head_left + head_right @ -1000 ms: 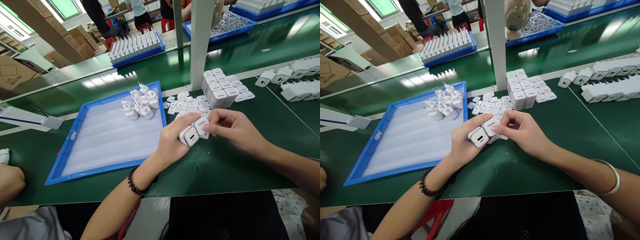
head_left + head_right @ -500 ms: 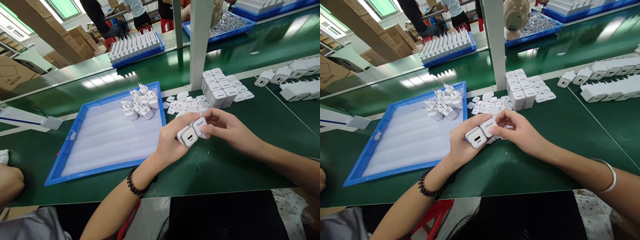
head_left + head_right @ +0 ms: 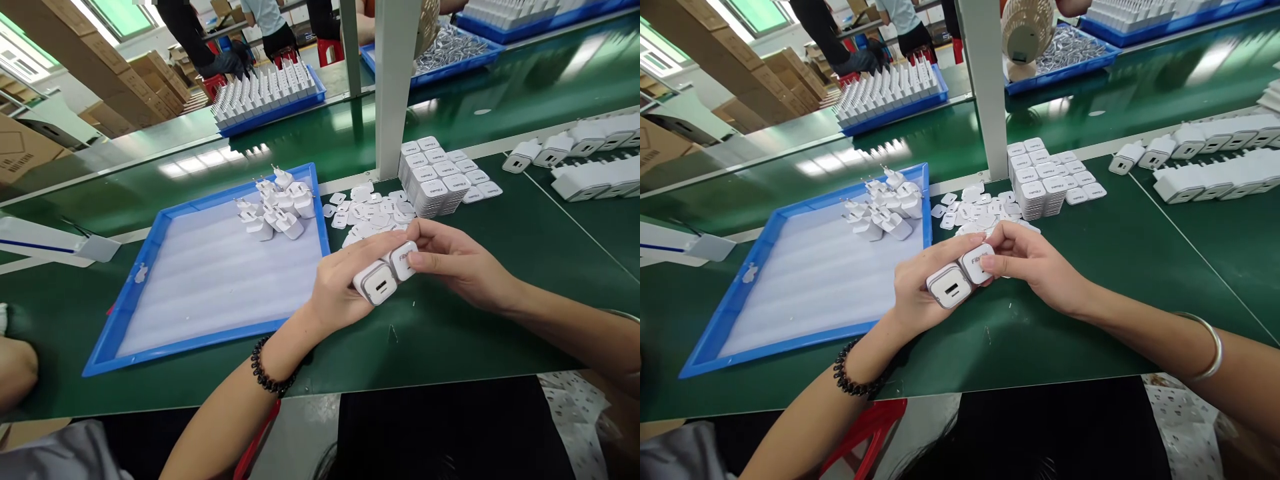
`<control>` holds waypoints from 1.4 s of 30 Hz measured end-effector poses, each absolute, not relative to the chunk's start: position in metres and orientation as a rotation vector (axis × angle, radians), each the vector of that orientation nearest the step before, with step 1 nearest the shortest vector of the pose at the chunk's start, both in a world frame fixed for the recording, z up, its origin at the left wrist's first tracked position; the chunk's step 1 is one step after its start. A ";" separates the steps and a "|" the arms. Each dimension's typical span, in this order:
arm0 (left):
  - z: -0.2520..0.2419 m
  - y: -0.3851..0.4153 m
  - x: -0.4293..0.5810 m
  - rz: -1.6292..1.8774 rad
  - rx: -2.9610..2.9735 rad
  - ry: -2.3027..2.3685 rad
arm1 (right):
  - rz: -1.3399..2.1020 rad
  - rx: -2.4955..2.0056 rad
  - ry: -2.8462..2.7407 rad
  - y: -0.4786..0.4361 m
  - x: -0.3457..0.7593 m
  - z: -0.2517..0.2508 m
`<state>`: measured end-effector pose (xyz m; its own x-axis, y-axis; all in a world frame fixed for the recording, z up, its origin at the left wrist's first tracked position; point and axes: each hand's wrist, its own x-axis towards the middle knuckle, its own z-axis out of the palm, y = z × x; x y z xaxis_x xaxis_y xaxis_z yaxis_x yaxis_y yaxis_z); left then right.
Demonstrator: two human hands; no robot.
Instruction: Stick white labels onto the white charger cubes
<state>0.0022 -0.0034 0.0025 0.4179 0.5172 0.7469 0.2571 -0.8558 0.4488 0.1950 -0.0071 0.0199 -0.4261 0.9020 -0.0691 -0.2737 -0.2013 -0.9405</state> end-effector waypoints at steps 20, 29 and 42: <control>0.004 -0.002 0.001 1.568 2.172 0.908 | 1.460 -1.154 -1.637 0.027 0.221 0.015; 0.001 -0.003 0.002 1.493 2.235 0.954 | 0.911 -1.682 -2.153 0.035 0.225 -0.009; -0.001 -0.001 0.004 1.450 2.122 1.001 | 1.061 -1.561 -1.965 0.036 0.231 0.005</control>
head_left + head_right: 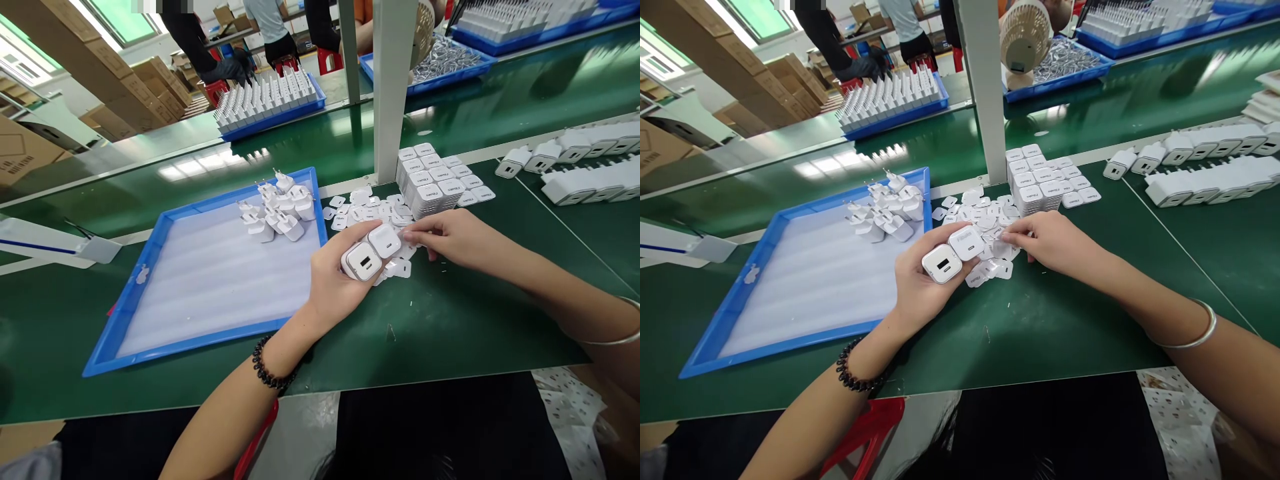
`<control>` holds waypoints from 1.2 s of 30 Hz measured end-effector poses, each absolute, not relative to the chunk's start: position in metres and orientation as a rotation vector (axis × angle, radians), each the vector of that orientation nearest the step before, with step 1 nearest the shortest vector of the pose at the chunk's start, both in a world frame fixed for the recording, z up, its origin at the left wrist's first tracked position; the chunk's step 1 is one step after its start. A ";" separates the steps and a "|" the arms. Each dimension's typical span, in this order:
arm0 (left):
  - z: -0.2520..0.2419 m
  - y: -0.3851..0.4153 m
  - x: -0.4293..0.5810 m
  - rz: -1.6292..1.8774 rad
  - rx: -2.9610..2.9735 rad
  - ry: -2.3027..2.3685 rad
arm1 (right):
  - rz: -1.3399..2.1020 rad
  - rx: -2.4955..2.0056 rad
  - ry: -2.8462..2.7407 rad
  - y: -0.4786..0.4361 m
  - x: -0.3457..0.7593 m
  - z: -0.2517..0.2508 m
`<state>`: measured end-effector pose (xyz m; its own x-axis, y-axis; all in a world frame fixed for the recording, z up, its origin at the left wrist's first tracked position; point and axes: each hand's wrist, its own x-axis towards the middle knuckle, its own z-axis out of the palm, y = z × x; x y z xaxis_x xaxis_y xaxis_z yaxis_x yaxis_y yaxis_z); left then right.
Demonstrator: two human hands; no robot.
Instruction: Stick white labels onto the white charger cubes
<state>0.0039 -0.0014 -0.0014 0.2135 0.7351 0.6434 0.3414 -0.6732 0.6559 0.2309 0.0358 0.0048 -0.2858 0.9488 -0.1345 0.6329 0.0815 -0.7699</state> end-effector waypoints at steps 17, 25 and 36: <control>-0.001 -0.002 0.005 1.333 2.111 0.938 | 0.893 -1.161 -1.820 0.011 0.218 0.018; -0.002 -0.003 0.005 1.271 2.102 1.009 | 0.993 -1.117 -1.633 0.012 0.218 0.028; -0.002 -0.005 0.006 1.210 2.097 1.048 | 0.681 -1.094 -2.011 -0.011 0.211 0.017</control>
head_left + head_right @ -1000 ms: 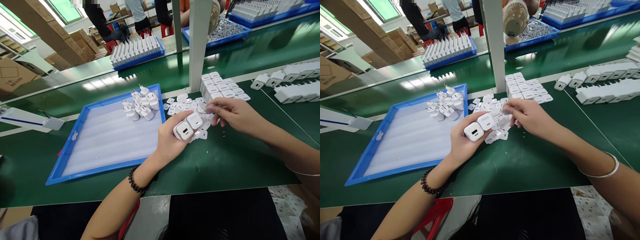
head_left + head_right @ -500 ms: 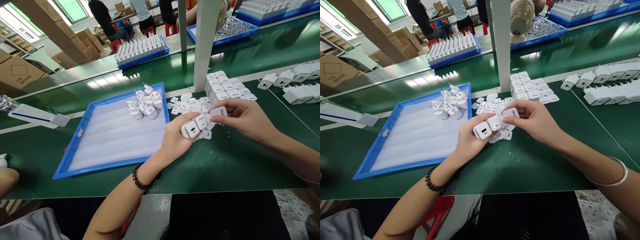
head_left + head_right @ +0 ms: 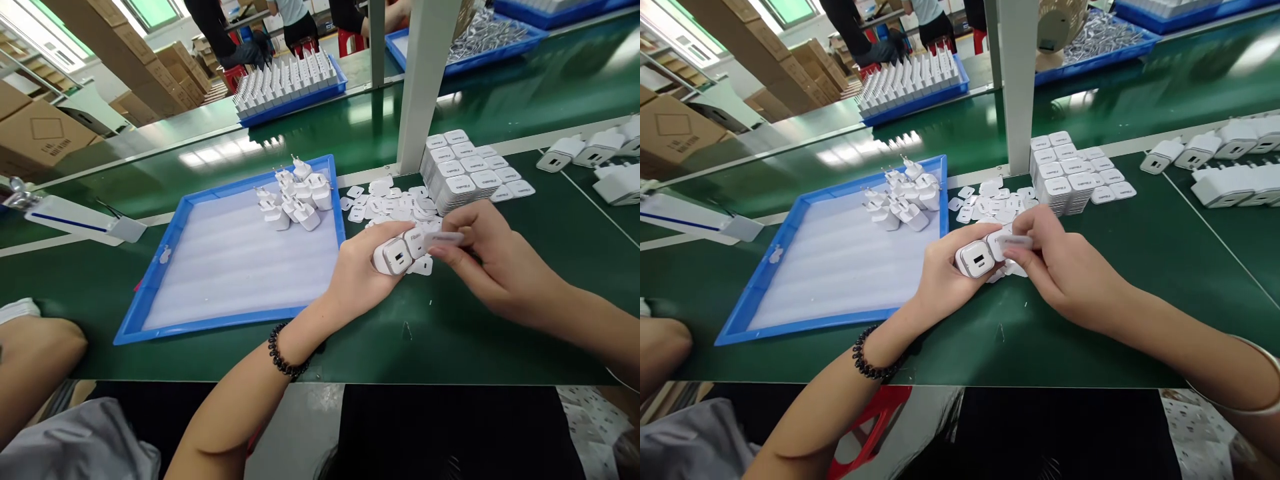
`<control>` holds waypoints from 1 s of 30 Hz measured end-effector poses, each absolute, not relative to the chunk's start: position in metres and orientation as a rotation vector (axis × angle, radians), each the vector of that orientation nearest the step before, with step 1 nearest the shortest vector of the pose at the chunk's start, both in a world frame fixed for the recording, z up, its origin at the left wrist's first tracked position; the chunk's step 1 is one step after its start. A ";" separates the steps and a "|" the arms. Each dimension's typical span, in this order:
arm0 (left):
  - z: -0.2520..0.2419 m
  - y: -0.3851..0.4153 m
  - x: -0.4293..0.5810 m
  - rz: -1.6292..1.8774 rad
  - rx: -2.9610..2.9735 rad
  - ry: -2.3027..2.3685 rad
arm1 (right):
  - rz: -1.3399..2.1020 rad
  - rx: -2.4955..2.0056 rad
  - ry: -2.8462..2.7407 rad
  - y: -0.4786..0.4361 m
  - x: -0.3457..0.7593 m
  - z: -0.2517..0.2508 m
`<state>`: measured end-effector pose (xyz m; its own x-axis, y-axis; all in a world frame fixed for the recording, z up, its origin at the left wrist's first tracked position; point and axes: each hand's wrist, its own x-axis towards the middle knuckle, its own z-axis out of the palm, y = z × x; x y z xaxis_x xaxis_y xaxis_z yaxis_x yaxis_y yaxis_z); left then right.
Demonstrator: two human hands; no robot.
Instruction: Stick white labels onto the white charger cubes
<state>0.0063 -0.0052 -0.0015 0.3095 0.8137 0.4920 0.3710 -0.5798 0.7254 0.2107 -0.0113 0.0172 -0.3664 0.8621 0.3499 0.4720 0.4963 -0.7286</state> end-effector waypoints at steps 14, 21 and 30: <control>-0.005 -0.005 0.007 1.188 2.155 1.009 | 1.251 -0.918 -1.885 -0.021 0.209 0.021; -0.006 -0.005 0.008 1.154 2.164 1.031 | 1.204 -0.982 -1.939 -0.017 0.206 0.020; -0.006 -0.005 0.010 1.083 2.157 0.987 | 1.163 -0.995 -1.968 -0.017 0.203 0.020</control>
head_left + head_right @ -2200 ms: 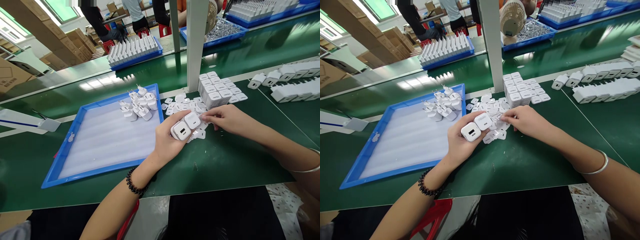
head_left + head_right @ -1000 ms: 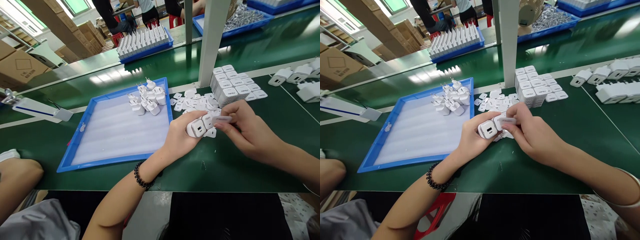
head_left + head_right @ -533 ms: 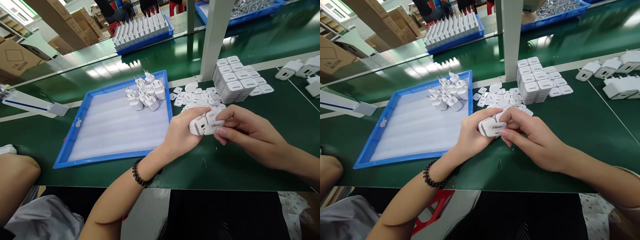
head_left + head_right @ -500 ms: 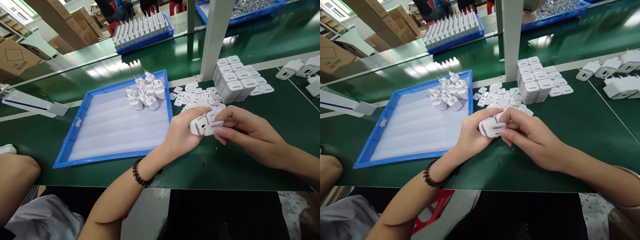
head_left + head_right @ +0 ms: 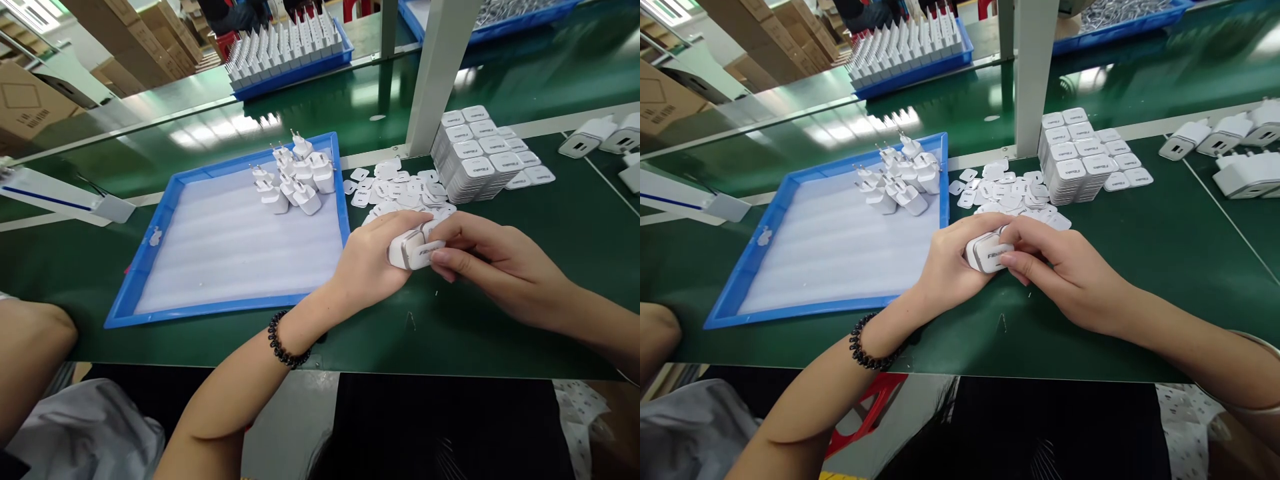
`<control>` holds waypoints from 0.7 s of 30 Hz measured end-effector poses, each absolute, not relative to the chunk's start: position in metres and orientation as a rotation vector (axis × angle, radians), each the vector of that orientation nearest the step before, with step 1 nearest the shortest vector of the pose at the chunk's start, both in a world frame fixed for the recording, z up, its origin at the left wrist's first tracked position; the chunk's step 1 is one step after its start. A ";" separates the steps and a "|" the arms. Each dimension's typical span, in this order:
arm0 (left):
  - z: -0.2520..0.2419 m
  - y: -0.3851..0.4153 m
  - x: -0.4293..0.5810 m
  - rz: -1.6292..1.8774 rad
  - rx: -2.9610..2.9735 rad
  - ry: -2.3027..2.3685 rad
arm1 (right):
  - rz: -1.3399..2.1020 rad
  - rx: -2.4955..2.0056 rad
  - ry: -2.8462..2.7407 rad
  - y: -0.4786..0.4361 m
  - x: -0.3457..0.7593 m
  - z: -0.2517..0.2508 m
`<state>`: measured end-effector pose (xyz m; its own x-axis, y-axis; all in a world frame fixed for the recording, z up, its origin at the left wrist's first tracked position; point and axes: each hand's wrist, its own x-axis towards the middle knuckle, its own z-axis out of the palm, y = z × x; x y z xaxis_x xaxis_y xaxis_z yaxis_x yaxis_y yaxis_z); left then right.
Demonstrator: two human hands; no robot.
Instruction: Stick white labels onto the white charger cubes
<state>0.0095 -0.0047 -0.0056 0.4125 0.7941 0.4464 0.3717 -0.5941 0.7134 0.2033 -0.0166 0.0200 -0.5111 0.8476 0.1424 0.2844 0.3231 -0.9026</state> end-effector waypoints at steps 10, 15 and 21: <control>-0.005 -0.005 0.010 1.088 2.138 1.004 | 1.234 -0.981 -1.950 -0.015 0.205 0.019; -0.005 -0.005 0.010 1.088 2.151 0.994 | 1.193 -1.007 -1.949 -0.016 0.204 0.017; -0.005 -0.005 0.010 1.076 2.173 0.987 | 1.158 -1.030 -1.974 -0.015 0.203 0.019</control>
<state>0.0099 -0.0050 -0.0048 0.4199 0.7894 0.4478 0.3780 -0.6007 0.7045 0.2027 -0.0154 0.0185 -0.5028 0.8557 0.1221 0.3108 0.3107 -0.8983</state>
